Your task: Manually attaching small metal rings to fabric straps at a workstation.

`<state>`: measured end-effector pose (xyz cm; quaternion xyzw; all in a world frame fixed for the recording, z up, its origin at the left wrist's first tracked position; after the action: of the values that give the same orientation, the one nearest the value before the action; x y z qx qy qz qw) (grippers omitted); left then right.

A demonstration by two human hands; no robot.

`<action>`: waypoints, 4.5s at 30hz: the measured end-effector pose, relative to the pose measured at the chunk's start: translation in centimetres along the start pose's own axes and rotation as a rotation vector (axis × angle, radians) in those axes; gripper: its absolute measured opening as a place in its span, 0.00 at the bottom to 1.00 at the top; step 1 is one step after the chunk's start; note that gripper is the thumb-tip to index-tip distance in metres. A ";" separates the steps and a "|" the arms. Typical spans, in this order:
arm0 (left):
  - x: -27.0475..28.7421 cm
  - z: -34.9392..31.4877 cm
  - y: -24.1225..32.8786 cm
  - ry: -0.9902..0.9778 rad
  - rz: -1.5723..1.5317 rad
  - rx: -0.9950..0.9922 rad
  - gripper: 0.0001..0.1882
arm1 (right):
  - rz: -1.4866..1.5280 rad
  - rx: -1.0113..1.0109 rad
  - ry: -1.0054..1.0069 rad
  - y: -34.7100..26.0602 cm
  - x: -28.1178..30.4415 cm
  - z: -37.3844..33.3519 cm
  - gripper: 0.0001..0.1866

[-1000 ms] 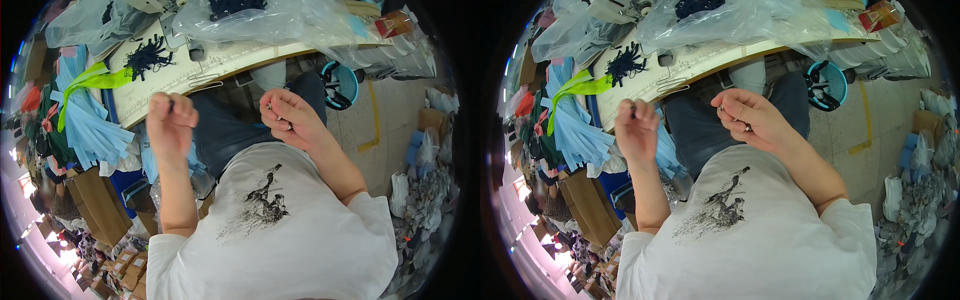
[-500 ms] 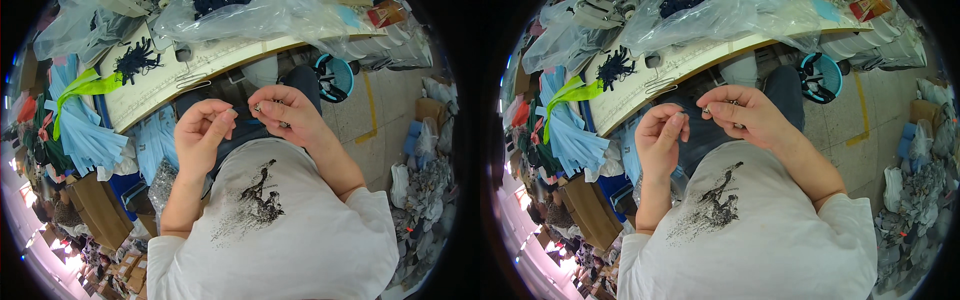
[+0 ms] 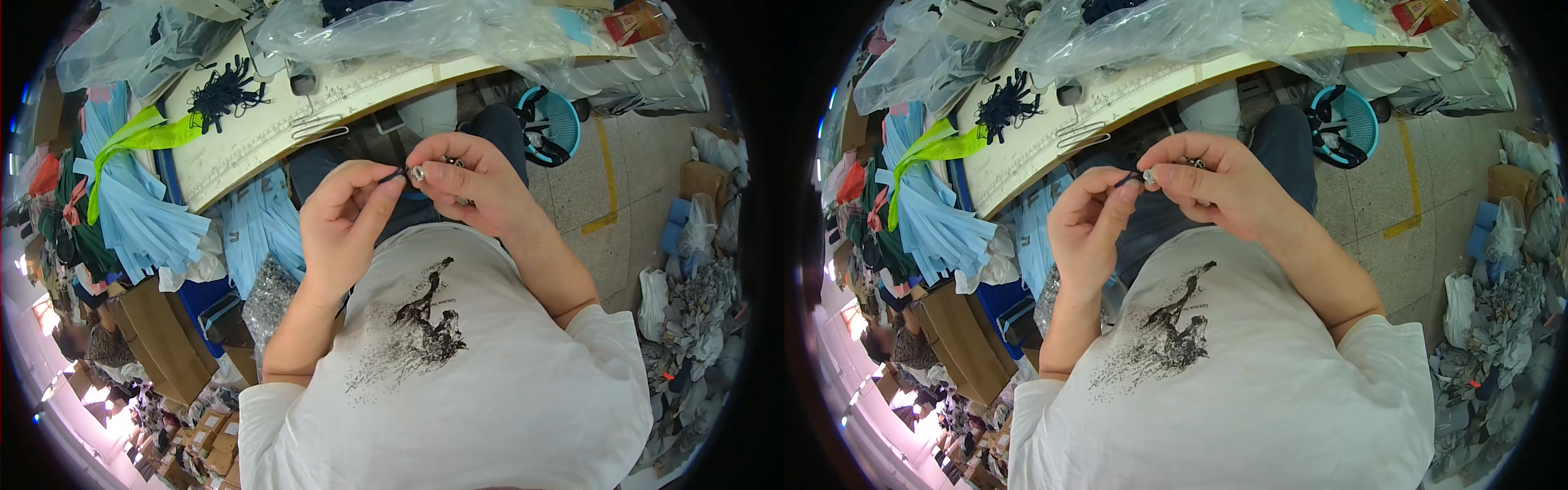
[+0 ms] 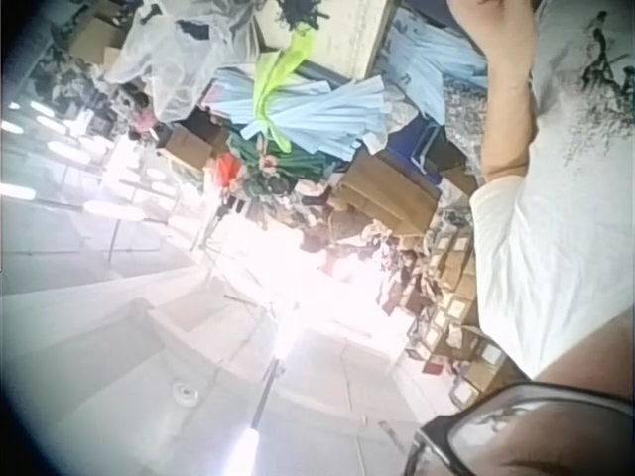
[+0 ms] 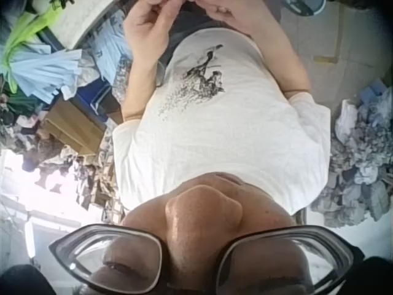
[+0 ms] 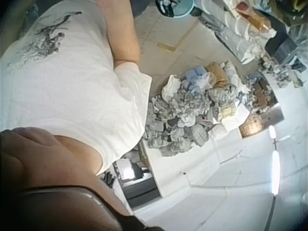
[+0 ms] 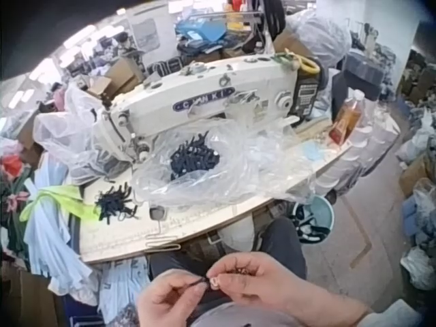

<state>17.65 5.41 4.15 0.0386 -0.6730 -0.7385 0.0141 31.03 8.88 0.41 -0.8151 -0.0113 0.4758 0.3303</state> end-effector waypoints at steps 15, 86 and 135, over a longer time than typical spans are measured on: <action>0.1 0.5 3.0 -0.028 0.310 -0.255 0.09 | -0.027 0.040 0.044 -0.1 0.2 0.3 0.11; 0.1 0.1 -2.1 -0.087 0.000 0.097 0.09 | -0.284 0.147 0.172 -1.0 0.0 -0.2 0.10; -1.5 -0.1 -3.4 -0.075 -0.998 0.063 0.10 | 0.124 0.085 0.159 0.4 0.7 0.9 0.09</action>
<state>19.23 5.74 0.77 0.3294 -0.5947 -0.6353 -0.3663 30.58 9.31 -0.64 -0.8346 0.0857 0.4293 0.3344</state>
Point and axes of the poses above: each hand's wrist, its own z-axis towards the middle knuckle, its own x-axis out of the back of the hand, y = z × x, the point moved 8 cm from there along z, towards the middle knuckle, and after that the axes turned 9 degrees about -x, right-handed, at the moved point
